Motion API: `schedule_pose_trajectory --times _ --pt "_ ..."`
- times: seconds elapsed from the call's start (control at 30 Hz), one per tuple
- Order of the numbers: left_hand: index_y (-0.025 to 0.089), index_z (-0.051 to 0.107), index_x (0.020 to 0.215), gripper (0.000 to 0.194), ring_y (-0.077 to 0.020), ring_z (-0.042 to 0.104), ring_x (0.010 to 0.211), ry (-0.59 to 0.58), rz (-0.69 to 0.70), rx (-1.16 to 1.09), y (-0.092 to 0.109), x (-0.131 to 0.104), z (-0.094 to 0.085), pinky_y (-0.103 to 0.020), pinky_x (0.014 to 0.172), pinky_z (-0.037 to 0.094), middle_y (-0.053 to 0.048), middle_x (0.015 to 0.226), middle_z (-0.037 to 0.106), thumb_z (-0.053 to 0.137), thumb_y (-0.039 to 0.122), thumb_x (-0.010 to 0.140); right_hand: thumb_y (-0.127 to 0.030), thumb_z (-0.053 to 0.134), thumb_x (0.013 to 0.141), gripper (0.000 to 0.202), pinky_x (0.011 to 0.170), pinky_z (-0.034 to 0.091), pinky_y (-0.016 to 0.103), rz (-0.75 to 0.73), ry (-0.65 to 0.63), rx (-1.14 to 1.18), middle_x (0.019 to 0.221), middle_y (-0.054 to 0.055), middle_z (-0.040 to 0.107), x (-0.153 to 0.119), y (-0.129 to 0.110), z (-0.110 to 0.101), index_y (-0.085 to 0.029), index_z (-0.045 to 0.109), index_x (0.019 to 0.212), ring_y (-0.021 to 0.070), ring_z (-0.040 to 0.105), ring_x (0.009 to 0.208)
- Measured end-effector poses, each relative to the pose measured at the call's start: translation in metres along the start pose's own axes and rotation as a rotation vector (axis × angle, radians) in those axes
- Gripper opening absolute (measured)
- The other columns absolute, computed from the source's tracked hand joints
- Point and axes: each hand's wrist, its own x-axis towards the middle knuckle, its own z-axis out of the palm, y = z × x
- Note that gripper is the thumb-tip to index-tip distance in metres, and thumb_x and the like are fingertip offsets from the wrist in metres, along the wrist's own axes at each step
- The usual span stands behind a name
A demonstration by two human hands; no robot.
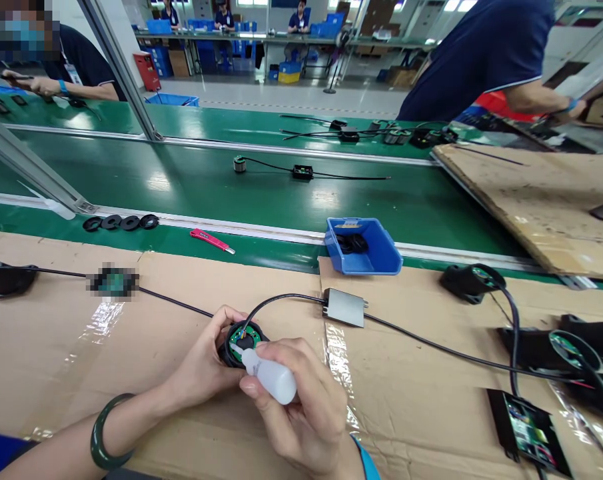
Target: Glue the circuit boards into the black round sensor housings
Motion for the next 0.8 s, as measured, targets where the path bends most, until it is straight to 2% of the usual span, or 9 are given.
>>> schedule_pose_trajectory --times 0.3,0.53,0.6,0.67,0.73,0.8 --pt "0.021 0.046 0.097 0.061 -0.0152 0.059 0.081 0.014 0.028 0.055 -0.002 0.000 0.000 -0.024 0.070 0.046 0.000 0.091 0.064 0.092 0.022 0.056 -0.015 0.065 0.086 0.027 0.060 0.060 0.031 -0.080 -0.008 -0.080 0.089 0.009 0.073 -0.001 0.004 0.002 -0.019 0.061 0.113 0.0213 0.071 0.075" --pt "0.022 0.045 0.099 0.063 -0.0165 0.061 0.081 0.008 -0.002 0.035 -0.002 0.000 -0.003 -0.026 0.071 0.046 -0.001 0.093 0.066 0.091 0.022 0.056 -0.016 0.065 0.086 0.021 0.057 0.057 0.029 0.067 0.030 0.101 0.083 0.006 0.070 -0.006 0.004 0.000 -0.020 0.064 0.107 0.0187 0.067 0.070" --pt "0.022 0.046 0.100 0.063 -0.0178 0.061 0.085 0.013 -0.002 0.062 -0.003 0.000 -0.004 -0.027 0.074 0.047 -0.002 0.096 0.065 0.090 0.023 0.055 -0.019 0.067 0.086 0.019 0.059 0.058 0.031 0.143 0.106 0.147 0.084 0.006 0.070 -0.008 0.009 -0.004 -0.021 0.065 0.105 0.0200 0.068 0.074" --pt "0.022 0.047 0.101 0.063 -0.0190 0.060 0.090 0.025 0.013 0.115 -0.005 0.000 -0.005 -0.028 0.077 0.047 -0.002 0.097 0.064 0.089 0.023 0.055 -0.022 0.069 0.087 0.018 0.058 0.058 0.032 0.239 0.234 0.224 0.088 0.007 0.070 -0.005 0.015 -0.008 -0.022 0.067 0.104 0.0209 0.068 0.077" --pt "0.023 0.047 0.102 0.062 -0.0197 0.059 0.094 0.035 0.031 0.167 -0.007 0.000 -0.007 -0.028 0.079 0.047 -0.003 0.101 0.062 0.088 0.024 0.055 -0.025 0.070 0.087 0.015 0.056 0.058 0.031 0.352 0.348 0.342 0.093 0.006 0.070 0.003 0.022 -0.014 -0.023 0.068 0.102 0.0190 0.069 0.074" --pt "0.023 0.047 0.105 0.063 -0.0205 0.058 0.097 0.030 0.040 0.205 -0.008 0.001 -0.008 -0.030 0.082 0.048 -0.004 0.107 0.060 0.086 0.024 0.056 -0.029 0.074 0.085 0.016 0.059 0.060 0.030 0.446 0.407 0.470 0.095 0.005 0.070 0.017 0.030 -0.018 -0.024 0.068 0.099 0.0166 0.070 0.072"
